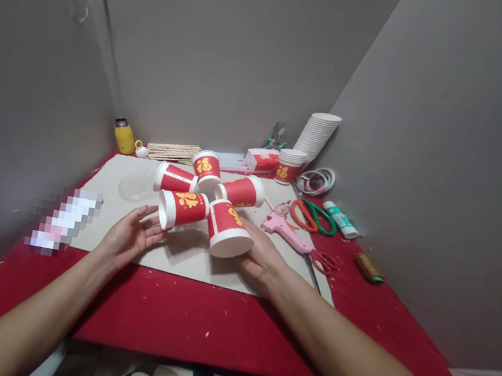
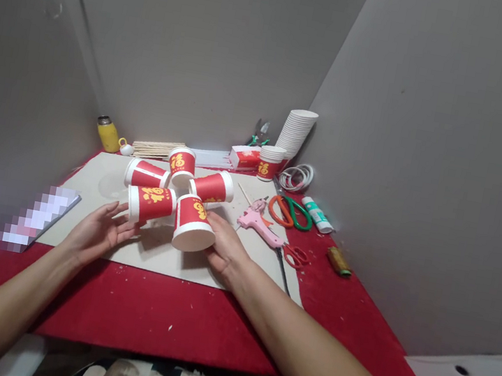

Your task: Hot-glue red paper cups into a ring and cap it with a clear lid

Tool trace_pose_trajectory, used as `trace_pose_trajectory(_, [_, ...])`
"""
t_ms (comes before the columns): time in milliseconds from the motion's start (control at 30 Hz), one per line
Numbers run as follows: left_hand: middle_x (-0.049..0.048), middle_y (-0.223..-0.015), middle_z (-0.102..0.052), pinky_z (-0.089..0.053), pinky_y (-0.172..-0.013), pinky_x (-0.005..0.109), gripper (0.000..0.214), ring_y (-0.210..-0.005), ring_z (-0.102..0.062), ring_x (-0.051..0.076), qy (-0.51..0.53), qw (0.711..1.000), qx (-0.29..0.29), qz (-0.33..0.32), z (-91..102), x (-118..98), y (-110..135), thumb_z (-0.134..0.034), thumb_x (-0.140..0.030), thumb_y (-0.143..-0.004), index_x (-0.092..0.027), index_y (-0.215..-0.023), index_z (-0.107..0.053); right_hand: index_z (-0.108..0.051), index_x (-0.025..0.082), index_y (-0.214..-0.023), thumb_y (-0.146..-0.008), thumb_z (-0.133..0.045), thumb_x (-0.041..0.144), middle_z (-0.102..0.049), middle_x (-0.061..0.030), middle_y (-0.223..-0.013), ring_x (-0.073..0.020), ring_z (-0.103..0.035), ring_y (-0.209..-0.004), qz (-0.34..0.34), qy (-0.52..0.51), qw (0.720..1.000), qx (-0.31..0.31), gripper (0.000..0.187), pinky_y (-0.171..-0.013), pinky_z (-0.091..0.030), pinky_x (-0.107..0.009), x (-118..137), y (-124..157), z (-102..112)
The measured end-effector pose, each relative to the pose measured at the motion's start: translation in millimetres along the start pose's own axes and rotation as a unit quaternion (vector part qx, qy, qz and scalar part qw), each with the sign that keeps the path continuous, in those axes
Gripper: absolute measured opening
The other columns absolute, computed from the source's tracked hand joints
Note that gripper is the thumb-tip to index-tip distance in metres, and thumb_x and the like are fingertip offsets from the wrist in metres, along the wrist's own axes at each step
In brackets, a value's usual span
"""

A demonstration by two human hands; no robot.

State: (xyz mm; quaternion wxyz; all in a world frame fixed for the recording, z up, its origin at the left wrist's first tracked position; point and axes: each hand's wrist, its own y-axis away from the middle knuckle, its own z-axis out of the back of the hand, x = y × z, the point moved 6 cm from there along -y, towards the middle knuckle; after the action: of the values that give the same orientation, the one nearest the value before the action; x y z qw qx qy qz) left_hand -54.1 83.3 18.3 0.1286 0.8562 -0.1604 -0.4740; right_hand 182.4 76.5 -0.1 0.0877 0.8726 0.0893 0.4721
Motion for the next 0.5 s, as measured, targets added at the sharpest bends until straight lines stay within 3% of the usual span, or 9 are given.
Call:
trace_pose_trajectory(233, [0.0153, -0.101, -0.076, -0.065, -0.074, 0.037, 0.032, -0.085, -0.076, 0.026, 0.029, 0.998, 0.059, 0.010, -26.6, 2, 16, -0.049, -0.023, -0.095, -0.010, -0.122, -0.062, -0.071, 0.019, -0.085, -0.066, -0.084, 0.037, -0.073, -0.0024, -0.075, -0.0174, -0.066, -0.068, 0.010, 0.006, 1.000, 0.023, 0.029, -0.069, -0.054, -0.031, 5, 8, -5])
trace_pose_trajectory(367, [0.0124, -0.087, -0.076, -0.064, -0.068, 0.034, 0.028, -0.072, -0.074, 0.022, 0.031, 0.997, 0.067, 0.005, -25.2, 2, 21, -0.048, -0.020, -0.095, -0.010, -0.114, -0.065, -0.070, 0.021, -0.087, -0.067, -0.082, 0.042, -0.075, -0.0033, -0.078, -0.0209, -0.068, -0.072, 0.017, 0.024, 0.999, 0.037, 0.031, -0.075, -0.057, -0.037, 10, 10, -4])
trace_pose_trajectory(500, [0.0137, -0.090, -0.077, -0.063, -0.067, 0.031, 0.029, -0.075, -0.075, 0.023, 0.014, 0.998, 0.054, 0.015, -18.0, 6, 17, -0.050, -0.013, -0.092, -0.008, -0.116, -0.066, -0.070, 0.024, -0.087, -0.065, -0.079, 0.044, -0.075, -0.0040, -0.079, -0.0250, -0.070, -0.077, 0.044, 0.060, 0.996, 0.057, 0.031, -0.077, -0.058, -0.041, 20, 11, -2])
